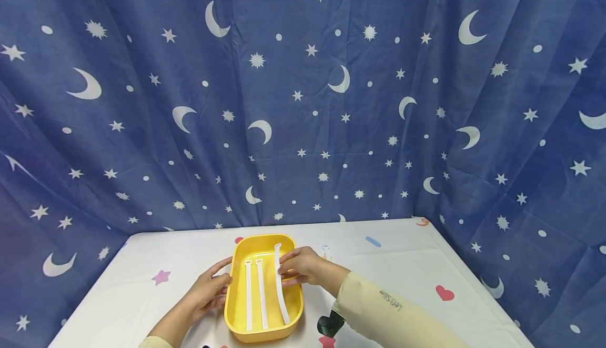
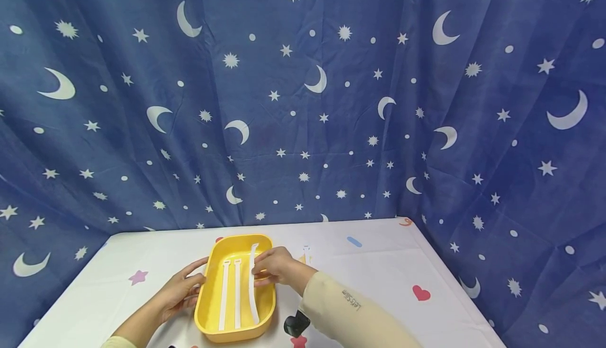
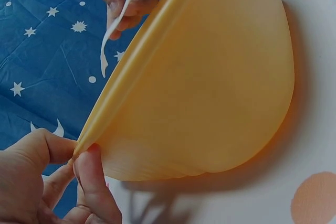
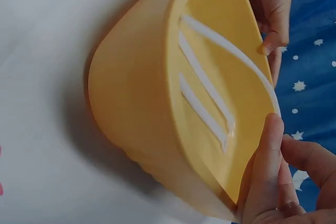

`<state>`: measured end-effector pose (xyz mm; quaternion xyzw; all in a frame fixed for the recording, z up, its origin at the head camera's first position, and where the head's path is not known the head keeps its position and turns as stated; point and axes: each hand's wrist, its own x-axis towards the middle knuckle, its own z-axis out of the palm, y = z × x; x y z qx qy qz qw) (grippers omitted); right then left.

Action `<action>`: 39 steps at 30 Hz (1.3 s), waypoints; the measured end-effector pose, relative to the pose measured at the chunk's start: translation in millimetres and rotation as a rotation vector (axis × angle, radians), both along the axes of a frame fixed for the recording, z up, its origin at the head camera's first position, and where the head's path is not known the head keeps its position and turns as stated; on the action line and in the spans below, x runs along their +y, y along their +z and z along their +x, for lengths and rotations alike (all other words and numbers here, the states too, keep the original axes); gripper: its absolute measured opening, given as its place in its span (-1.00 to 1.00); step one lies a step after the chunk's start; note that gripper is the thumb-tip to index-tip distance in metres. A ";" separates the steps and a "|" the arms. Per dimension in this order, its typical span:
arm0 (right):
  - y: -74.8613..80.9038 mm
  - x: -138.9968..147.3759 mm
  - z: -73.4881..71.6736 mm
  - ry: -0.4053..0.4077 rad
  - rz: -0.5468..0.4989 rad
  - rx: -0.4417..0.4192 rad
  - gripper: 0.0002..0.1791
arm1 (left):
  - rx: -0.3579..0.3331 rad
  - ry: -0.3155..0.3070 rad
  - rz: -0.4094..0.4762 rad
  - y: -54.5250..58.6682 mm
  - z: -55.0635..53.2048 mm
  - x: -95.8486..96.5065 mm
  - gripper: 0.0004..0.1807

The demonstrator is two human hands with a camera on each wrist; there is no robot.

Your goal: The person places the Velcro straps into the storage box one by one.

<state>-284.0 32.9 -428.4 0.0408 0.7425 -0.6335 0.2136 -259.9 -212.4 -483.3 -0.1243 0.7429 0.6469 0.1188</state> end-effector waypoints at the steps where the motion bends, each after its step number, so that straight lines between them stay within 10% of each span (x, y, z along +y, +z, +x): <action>1: -0.6 -1.9 0.6 0.002 0.000 -0.003 -0.74 | -0.001 0.001 0.001 -0.3 0.0 -0.3 -0.26; 39: -35.5 -50.8 6.5 -0.066 0.294 0.208 -0.75 | -0.006 -0.012 0.013 -1.2 -1.5 -3.1 -0.27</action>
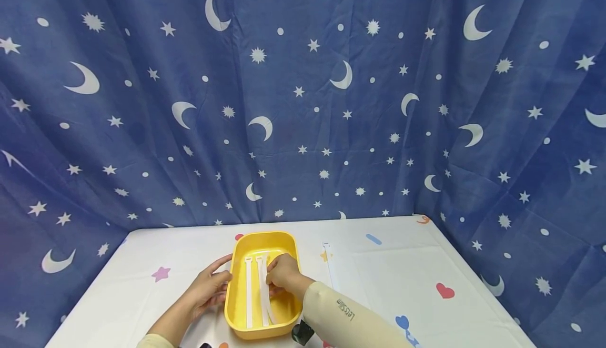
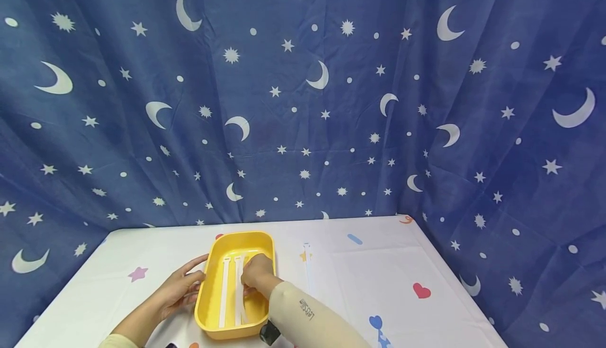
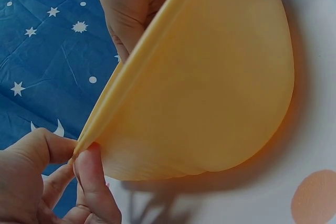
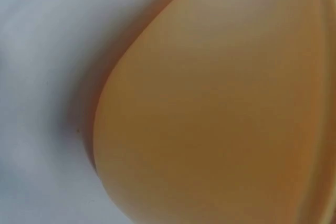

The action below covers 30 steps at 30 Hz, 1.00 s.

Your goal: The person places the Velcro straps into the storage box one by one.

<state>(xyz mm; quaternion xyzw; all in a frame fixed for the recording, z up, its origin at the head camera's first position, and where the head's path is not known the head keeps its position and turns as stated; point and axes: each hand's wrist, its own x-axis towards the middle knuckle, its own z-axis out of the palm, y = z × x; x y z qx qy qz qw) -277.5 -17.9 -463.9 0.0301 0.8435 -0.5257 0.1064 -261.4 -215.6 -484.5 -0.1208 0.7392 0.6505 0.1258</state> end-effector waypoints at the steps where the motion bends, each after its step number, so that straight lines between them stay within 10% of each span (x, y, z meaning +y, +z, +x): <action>1: -0.9 0.1 -0.2 0.001 0.006 0.004 -0.74 | -0.001 0.001 0.000 0.1 0.0 0.2 -0.27; 30: -27.0 -7.6 -1.5 -0.071 0.082 0.098 -0.66 | 0.017 -0.014 0.027 1.4 0.4 0.9 -0.25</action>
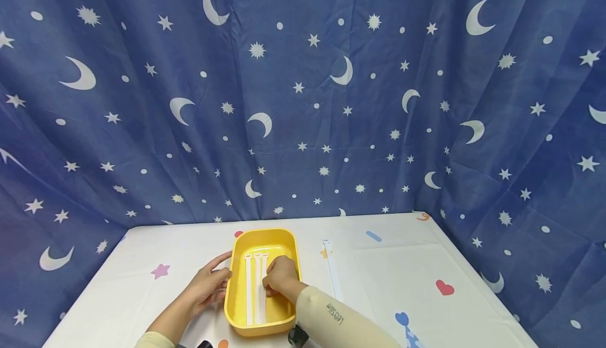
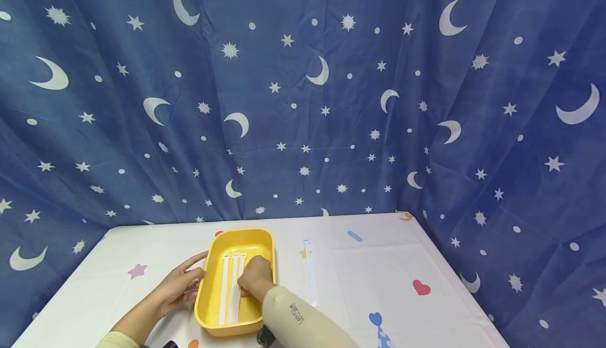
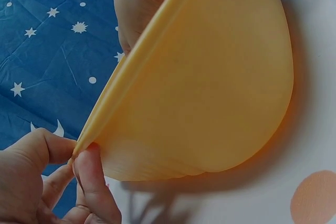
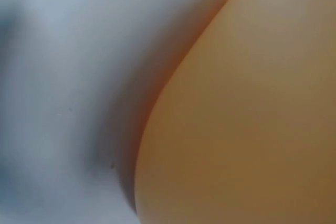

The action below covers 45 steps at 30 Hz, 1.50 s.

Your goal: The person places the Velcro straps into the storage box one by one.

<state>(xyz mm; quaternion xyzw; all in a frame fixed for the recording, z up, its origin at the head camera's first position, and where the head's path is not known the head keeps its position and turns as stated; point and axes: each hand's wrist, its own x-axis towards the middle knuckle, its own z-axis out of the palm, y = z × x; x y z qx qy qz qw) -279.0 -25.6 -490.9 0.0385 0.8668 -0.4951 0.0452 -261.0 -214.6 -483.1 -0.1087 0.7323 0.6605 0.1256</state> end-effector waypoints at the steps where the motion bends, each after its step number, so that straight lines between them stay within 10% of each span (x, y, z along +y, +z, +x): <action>1: -0.5 0.0 -0.4 -0.001 -0.002 0.000 -0.66 | 0.001 0.000 0.000 -0.3 -0.2 0.0 -0.25; 16: 58.8 21.4 -8.5 0.140 -0.120 -0.033 -0.81 | -0.013 0.011 -0.016 2.0 -1.1 0.6 -0.25; 27: 102.7 85.8 -44.3 0.040 -0.001 0.005 -0.84 | -0.014 0.006 -0.012 3.2 -1.3 1.5 -0.26; 45: 68.9 169.5 -61.6 -0.172 0.061 -0.030 -0.77 | -0.022 0.009 -0.020 2.3 0.0 1.6 -0.27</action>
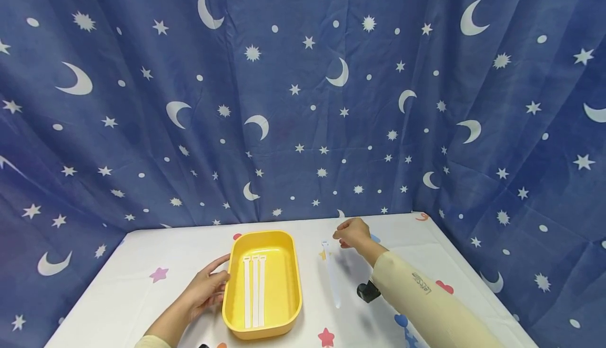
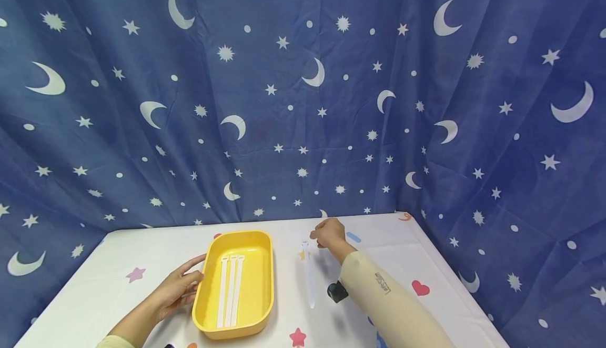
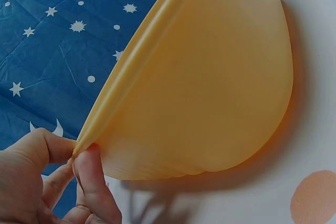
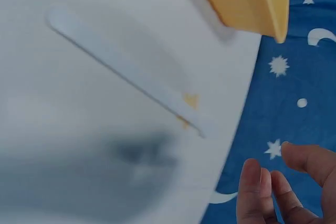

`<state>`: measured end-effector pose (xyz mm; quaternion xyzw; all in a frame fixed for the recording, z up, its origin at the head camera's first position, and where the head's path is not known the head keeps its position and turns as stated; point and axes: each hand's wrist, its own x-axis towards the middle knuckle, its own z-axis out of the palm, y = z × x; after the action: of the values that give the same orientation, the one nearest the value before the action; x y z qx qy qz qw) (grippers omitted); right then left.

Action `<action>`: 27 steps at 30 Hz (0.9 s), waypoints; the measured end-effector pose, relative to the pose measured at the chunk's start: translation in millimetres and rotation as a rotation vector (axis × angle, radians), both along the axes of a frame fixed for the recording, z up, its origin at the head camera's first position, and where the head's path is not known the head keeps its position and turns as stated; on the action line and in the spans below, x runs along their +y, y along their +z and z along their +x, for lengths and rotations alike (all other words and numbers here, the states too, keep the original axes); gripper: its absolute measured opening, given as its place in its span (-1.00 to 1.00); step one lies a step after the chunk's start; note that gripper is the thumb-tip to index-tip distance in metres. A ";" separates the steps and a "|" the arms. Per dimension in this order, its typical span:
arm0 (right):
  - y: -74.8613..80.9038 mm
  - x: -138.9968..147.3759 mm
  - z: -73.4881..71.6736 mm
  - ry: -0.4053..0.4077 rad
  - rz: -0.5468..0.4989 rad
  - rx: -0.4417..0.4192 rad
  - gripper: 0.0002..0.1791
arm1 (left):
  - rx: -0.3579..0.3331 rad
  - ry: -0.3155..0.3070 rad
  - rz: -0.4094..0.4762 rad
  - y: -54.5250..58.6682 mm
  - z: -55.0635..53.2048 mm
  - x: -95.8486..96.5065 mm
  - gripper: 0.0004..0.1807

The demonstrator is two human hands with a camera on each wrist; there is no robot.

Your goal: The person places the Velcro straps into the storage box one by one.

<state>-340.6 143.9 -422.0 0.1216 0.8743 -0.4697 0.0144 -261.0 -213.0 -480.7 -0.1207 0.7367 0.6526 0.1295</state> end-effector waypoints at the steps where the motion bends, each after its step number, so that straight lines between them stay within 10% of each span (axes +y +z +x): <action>1: -4.3 1.9 0.4 0.001 0.004 -0.001 -0.77 | -0.001 -0.001 0.001 -0.1 0.0 0.1 -0.28; 27: -75.9 -14.4 29.3 -0.001 0.185 0.133 -0.78 | 0.000 0.001 0.018 0.8 1.9 1.2 -0.26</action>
<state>-311.3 129.5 -497.9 0.0915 0.9128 -0.3943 -0.0554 -259.0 -211.8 -479.9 -0.1199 0.7306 0.6594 0.1305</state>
